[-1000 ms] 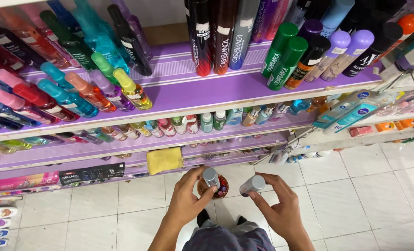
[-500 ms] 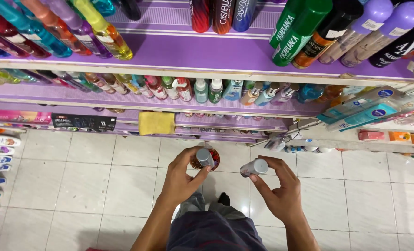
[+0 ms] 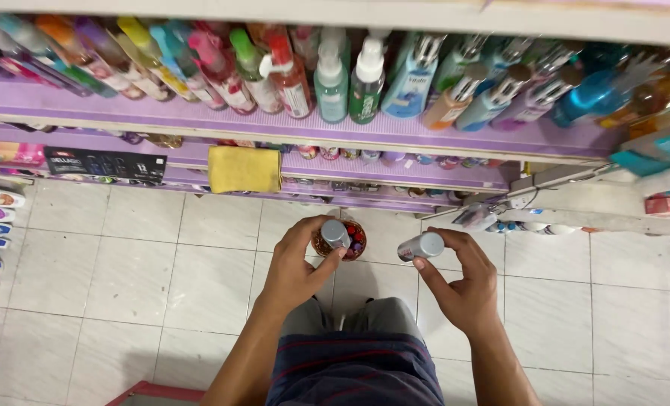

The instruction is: Picking various spray cans from store shelves and placing them into a basket while sitting on the floor.

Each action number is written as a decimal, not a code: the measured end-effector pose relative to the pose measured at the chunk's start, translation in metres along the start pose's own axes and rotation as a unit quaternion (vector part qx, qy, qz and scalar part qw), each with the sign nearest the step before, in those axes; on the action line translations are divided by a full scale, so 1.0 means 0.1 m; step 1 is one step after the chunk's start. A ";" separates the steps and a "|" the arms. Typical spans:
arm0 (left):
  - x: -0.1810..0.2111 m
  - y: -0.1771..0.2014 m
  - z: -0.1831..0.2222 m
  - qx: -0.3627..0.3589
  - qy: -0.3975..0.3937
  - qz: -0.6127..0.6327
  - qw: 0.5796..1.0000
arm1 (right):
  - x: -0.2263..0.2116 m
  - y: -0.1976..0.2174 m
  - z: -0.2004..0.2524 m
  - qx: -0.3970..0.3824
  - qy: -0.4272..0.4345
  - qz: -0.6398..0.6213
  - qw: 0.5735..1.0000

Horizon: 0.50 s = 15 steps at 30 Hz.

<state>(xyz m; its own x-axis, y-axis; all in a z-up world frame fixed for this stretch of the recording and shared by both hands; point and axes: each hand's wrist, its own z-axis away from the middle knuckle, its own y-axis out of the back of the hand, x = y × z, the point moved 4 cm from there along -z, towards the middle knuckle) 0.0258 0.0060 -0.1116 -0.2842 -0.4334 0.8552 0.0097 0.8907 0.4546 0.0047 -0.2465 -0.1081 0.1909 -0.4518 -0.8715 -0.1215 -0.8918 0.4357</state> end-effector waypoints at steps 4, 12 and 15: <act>-0.79 -0.25 0.18 0.010 -0.028 0.000 1.000 | 0.66 -0.50 0.11 0.017 0.046 -0.018 0.999; -2.27 -0.85 0.59 -0.001 -0.065 -0.028 0.997 | 1.97 -1.50 0.39 0.019 0.095 -0.018 0.995; -2.89 -1.06 0.76 0.005 -0.072 -0.036 0.997 | 2.47 -1.83 0.50 0.021 0.095 -0.010 0.995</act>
<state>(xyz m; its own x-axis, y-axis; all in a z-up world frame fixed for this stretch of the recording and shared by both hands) 0.0344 0.0471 -0.4263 -0.4191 -0.4726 0.7752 -0.0260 0.8597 0.5101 0.0251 -0.1933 -0.4144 0.3741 -0.4331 -0.8201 -0.1557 -0.9010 0.4049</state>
